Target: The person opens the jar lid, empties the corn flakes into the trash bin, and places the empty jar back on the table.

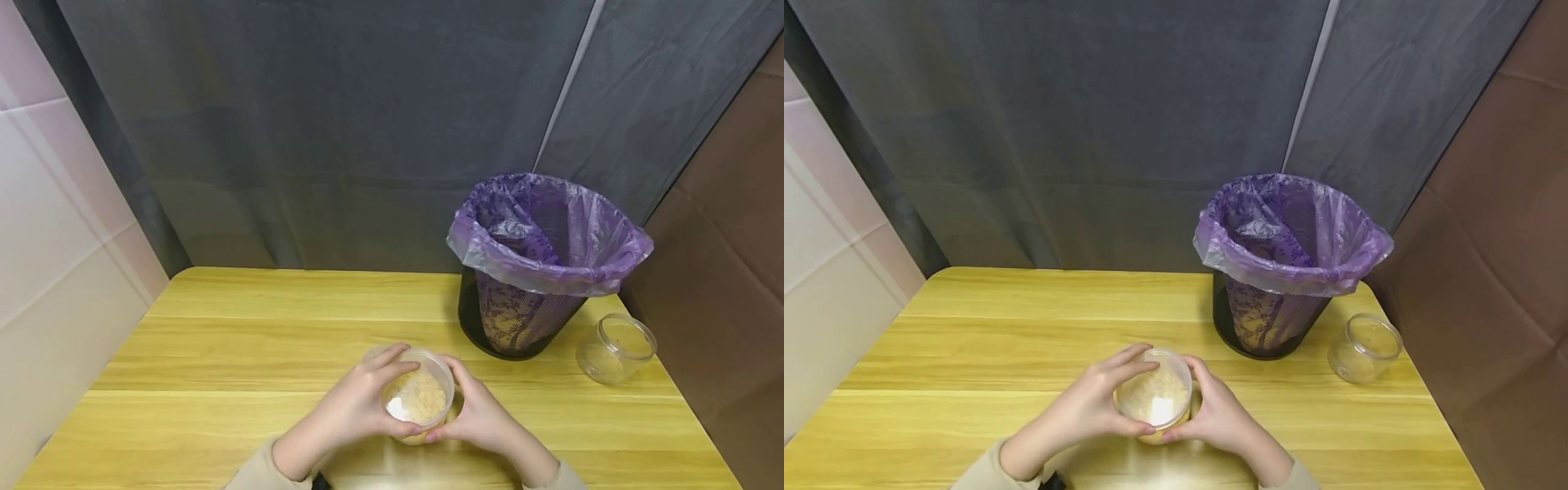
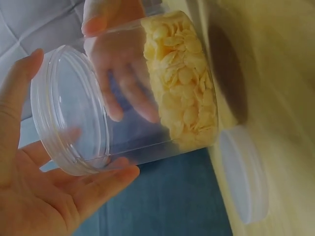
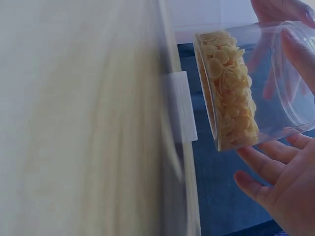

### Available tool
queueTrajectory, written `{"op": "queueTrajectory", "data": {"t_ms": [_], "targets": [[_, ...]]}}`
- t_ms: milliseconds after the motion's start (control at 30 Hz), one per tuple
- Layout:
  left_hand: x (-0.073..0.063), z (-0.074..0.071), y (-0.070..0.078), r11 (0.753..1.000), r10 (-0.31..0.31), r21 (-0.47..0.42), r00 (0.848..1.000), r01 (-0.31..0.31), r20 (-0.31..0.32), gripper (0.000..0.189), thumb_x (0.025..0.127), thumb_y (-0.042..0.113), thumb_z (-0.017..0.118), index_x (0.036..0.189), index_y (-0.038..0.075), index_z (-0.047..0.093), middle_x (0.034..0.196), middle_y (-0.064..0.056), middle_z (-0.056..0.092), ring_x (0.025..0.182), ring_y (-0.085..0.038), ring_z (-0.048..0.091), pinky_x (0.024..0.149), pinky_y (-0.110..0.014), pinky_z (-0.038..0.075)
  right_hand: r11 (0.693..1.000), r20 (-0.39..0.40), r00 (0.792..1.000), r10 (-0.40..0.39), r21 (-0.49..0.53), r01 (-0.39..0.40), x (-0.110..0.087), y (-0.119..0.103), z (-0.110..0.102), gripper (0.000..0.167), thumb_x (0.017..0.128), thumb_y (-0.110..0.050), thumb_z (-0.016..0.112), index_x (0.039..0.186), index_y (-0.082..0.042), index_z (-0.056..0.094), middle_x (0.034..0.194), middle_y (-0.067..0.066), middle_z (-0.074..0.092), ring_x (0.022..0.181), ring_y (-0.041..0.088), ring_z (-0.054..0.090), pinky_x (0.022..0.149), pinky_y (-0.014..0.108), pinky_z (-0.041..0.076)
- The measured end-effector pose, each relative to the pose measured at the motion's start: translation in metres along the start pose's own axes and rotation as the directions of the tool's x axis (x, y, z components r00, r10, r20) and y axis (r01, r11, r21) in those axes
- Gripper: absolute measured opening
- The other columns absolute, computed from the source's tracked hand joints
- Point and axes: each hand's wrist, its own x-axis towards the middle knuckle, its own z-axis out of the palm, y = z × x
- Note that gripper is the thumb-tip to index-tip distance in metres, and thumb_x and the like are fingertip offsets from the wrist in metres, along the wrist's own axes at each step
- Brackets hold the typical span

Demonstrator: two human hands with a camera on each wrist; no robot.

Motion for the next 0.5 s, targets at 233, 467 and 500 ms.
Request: {"op": "queueTrajectory", "data": {"t_ms": [233,467,500], "targets": [[-0.001,0.008,0.001,1.000,0.013,-0.006,1.000,-0.013,0.014,0.079,0.064,0.049,0.084,0.128,0.009,0.060,0.144,-0.015,0.043,0.125,-0.033,0.047,0.094,-0.046,0.045,0.999,-0.004,1.000,0.019,-0.031,-0.020,-0.007,0.005,-0.004,0.106,0.050,-0.034,0.094,0.139,-0.033,0.036,0.137,-0.007,0.049,0.126,0.021,0.044,0.103,0.059,0.029],[-0.001,0.014,-0.001,1.000,0.020,-0.007,1.000,-0.020,0.024,0.080,0.063,0.049,0.084,0.128,0.008,0.060,0.142,-0.015,0.044,0.123,-0.032,0.049,0.095,-0.044,0.045,0.999,0.012,1.000,0.021,-0.035,-0.020,-0.009,0.007,-0.005,0.106,0.051,-0.032,0.094,0.139,-0.031,0.035,0.138,-0.006,0.049,0.126,0.021,0.044,0.103,0.058,0.028],[-0.001,0.014,-0.001,1.000,0.018,-0.005,0.999,-0.018,0.029,0.080,0.063,0.049,0.084,0.128,0.008,0.060,0.142,-0.015,0.044,0.123,-0.032,0.049,0.095,-0.044,0.045,0.999,0.014,1.000,0.020,-0.034,-0.020,-0.009,0.008,-0.005,0.106,0.051,-0.032,0.094,0.139,-0.031,0.035,0.138,-0.007,0.049,0.126,0.021,0.044,0.103,0.058,0.028]]}}
